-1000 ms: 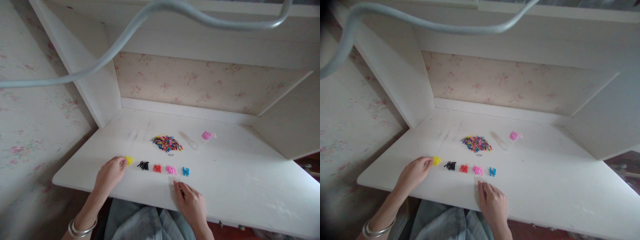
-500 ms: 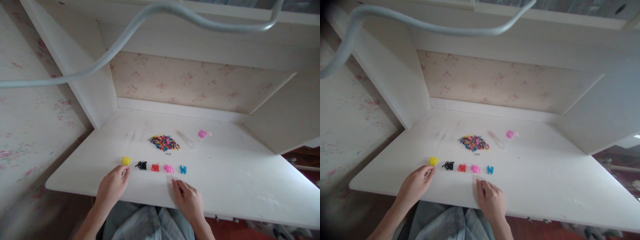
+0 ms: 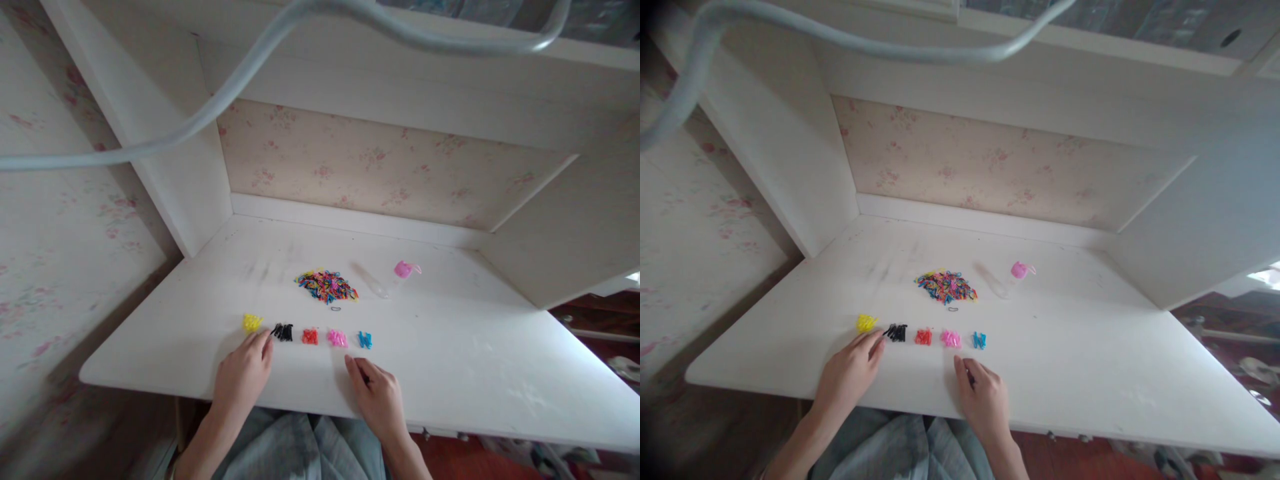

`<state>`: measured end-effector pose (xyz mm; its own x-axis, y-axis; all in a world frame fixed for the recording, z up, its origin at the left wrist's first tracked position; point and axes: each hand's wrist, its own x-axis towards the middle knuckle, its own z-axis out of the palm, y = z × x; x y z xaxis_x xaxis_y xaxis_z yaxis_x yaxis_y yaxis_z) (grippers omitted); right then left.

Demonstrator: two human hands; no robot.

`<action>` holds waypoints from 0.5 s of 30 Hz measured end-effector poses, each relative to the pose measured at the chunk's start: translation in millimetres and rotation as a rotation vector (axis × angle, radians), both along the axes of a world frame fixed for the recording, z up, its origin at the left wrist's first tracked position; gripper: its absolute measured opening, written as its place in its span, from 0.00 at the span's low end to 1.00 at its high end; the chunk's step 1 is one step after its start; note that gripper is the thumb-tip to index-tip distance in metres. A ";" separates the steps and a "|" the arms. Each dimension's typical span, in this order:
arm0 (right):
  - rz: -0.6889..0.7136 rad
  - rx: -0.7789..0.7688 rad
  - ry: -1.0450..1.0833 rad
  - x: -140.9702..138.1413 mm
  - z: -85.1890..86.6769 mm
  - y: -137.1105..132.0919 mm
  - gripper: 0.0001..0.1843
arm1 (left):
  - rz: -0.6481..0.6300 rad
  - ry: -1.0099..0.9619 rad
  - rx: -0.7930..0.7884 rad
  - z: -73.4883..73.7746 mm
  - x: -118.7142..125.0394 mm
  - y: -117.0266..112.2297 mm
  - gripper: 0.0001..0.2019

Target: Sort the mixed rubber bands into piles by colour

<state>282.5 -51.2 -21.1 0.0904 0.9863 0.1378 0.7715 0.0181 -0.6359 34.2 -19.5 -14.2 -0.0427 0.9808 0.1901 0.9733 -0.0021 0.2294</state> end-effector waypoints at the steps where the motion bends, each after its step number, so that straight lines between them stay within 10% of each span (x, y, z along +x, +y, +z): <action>1: 0.004 0.002 -0.009 0.1 0.0 -0.3 0.23 | 0.002 0.000 0.000 0.1 1.3 1.0 0.16; 15: 0.024 -0.012 -0.037 0.5 2.8 -1.7 0.24 | -0.030 -0.101 -0.039 3.8 10.1 9.9 0.14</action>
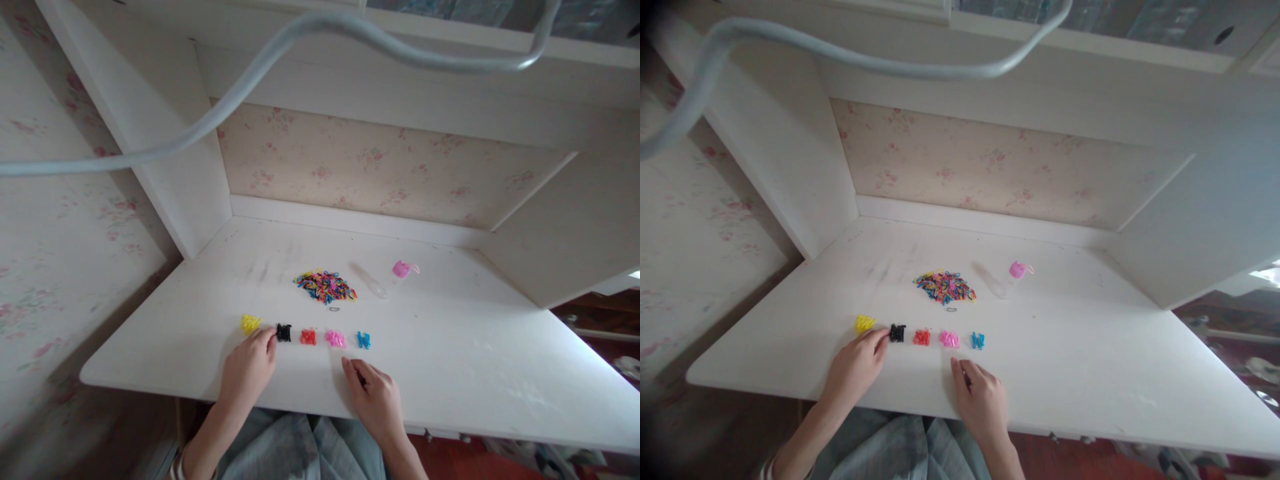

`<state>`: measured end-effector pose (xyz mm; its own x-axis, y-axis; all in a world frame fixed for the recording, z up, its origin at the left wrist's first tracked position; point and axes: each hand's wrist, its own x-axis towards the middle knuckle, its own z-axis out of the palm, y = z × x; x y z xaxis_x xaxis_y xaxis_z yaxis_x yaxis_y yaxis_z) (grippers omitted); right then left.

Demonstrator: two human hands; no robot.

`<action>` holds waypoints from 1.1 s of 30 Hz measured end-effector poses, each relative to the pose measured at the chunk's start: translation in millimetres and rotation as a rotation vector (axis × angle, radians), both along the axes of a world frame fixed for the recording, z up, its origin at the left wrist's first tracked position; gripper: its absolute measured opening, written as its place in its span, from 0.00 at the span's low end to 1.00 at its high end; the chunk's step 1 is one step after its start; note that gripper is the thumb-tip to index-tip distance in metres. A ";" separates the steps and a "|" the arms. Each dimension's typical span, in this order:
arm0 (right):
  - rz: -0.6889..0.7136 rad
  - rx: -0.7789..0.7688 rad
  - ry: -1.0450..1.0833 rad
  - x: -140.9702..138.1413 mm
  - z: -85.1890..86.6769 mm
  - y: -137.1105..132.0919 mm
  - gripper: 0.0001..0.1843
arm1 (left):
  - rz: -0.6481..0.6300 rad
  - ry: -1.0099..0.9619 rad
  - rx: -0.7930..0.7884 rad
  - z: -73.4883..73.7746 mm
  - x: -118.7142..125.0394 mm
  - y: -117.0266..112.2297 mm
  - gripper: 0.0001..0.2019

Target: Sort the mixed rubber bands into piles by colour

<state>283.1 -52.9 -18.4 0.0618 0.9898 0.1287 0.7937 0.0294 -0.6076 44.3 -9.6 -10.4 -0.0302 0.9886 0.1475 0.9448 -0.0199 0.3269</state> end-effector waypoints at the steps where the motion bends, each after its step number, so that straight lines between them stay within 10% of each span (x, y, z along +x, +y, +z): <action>1: -0.001 -0.003 0.000 0.2 0.0 0.0 0.23 | -0.005 -0.007 -0.009 0.1 0.5 0.0 0.14; 10: -0.002 0.006 0.091 1.5 3.5 0.8 0.24 | -0.041 -0.058 -0.014 -1.0 -1.6 -4.0 0.15; 19: 0.048 -0.090 -0.188 17.6 48.7 62.1 0.17 | -0.063 -0.103 0.233 -17.1 -9.5 -17.1 0.12; 33: 0.064 -0.196 -0.489 -6.3 39.4 113.4 0.14 | -0.072 -0.130 0.303 -22.1 -11.4 -22.3 0.11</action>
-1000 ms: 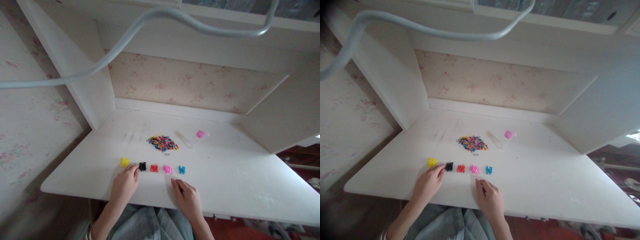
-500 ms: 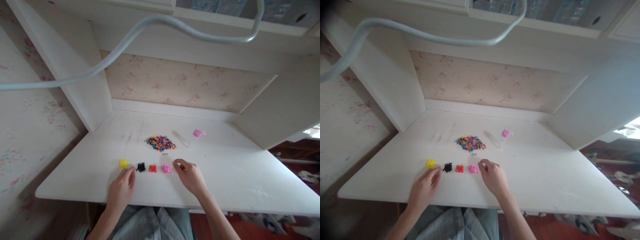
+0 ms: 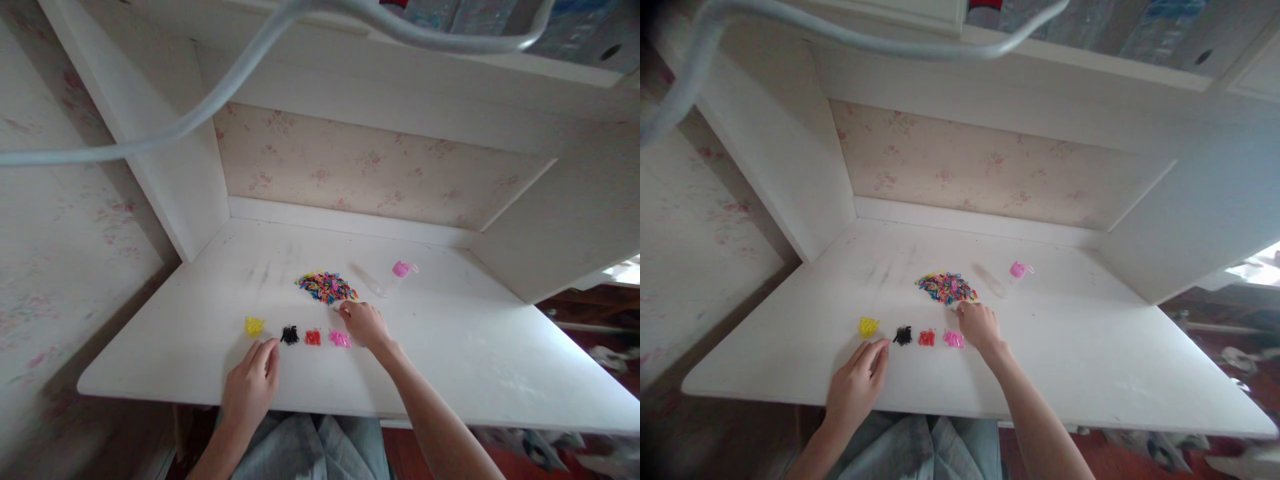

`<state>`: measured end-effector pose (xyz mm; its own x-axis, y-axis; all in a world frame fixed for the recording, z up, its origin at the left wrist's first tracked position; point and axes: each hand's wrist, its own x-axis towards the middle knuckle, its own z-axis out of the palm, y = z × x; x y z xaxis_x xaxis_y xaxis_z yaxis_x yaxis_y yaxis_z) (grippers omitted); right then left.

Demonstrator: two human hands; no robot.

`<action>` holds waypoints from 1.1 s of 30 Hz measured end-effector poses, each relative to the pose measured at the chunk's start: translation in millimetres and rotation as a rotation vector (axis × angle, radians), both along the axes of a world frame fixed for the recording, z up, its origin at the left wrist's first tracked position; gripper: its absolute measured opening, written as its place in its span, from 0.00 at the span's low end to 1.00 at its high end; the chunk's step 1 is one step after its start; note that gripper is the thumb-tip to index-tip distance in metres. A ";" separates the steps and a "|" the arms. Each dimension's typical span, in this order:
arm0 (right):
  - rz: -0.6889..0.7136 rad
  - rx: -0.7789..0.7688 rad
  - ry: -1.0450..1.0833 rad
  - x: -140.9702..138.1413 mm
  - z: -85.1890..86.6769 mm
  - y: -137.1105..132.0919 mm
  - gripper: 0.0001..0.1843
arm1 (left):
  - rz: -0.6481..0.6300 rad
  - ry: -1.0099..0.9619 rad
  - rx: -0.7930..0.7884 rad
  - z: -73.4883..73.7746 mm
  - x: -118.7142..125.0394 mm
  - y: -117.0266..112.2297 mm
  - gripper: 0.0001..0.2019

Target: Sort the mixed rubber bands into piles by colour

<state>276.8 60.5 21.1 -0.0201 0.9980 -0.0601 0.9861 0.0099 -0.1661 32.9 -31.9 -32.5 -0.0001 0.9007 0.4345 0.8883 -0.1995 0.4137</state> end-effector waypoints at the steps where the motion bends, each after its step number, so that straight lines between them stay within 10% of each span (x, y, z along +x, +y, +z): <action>1: -0.001 0.006 -0.004 -1.9 2.4 -3.7 0.15 | 0.000 0.006 0.003 -0.7 -0.1 -0.1 0.11; 15: 0.144 0.169 0.109 -99.3 0.7 -70.2 0.19 | 0.082 0.207 -0.135 8.0 5.0 0.7 0.14; 33: 0.092 0.065 0.050 -99.7 7.2 -79.0 0.16 | 0.095 0.256 -0.182 6.3 7.0 4.7 0.15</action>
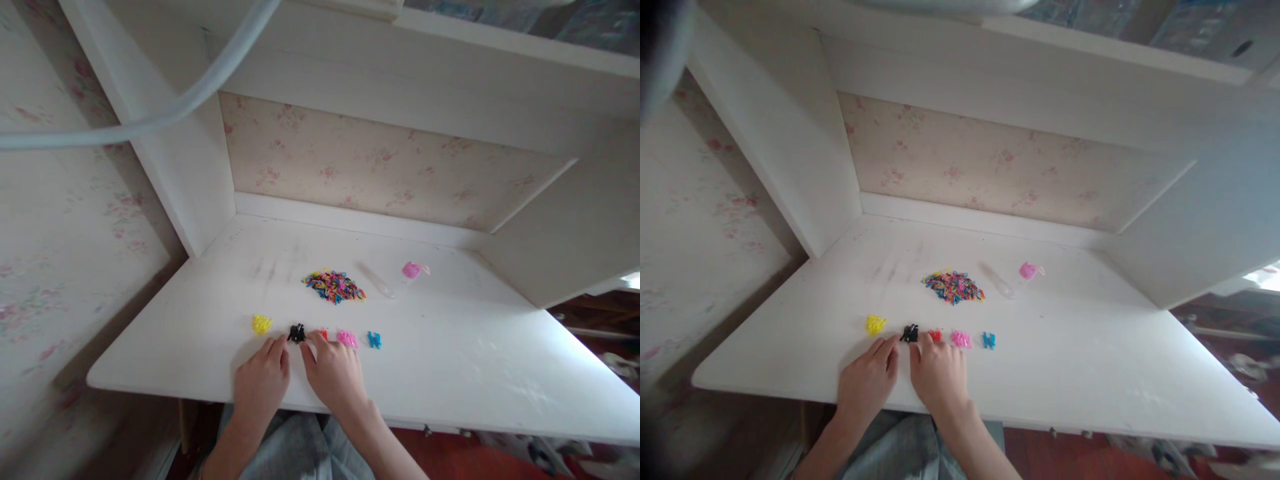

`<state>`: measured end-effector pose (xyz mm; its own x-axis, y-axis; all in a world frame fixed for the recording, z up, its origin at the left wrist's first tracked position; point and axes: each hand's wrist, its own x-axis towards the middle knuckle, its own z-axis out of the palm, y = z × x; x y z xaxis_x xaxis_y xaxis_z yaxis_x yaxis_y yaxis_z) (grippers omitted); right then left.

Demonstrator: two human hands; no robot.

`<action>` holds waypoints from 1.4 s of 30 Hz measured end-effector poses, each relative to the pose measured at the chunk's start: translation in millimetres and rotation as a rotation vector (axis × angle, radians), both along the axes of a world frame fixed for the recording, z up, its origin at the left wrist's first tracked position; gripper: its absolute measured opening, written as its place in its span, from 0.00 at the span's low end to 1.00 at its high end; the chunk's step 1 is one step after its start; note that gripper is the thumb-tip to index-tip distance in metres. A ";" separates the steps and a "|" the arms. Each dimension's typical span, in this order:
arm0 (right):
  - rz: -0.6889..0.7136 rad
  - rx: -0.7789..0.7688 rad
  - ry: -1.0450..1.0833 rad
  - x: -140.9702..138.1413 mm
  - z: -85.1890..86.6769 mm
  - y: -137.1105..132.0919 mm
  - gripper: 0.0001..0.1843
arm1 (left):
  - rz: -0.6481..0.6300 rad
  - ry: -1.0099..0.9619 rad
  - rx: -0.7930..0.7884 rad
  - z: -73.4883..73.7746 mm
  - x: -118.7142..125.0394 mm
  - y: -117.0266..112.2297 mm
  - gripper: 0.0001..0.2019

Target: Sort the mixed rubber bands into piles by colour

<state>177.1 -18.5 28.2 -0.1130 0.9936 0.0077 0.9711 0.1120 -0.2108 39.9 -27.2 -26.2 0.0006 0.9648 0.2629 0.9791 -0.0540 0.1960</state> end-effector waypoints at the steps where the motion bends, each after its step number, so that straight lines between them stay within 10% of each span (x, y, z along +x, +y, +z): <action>1: -0.001 -0.014 -0.017 0.6 0.2 -1.9 0.16 | 0.002 -0.001 -0.005 -0.1 0.1 0.1 0.15; 22: 0.008 0.002 0.120 6.7 -2.4 -13.2 0.16 | -0.006 -0.078 0.047 -3.1 -1.0 -0.1 0.15; 30: -0.251 0.055 0.497 91.1 -20.1 -22.8 0.22 | -0.011 -0.187 0.084 -2.1 -2.5 2.4 0.14; 35: -0.531 0.143 0.590 157.5 -41.5 -11.6 0.27 | -0.115 -0.245 -0.053 22.9 9.1 17.4 0.12; 42: -0.490 0.083 0.674 166.1 -53.7 -10.1 0.28 | -0.211 -0.056 -0.264 48.9 58.7 66.3 0.11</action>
<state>343.2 -28.6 -25.5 0.3868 0.9222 -0.0056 0.5827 -0.2491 -0.7736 98.6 39.1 22.7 0.2004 0.9797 0.0089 0.9391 -0.1946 0.2833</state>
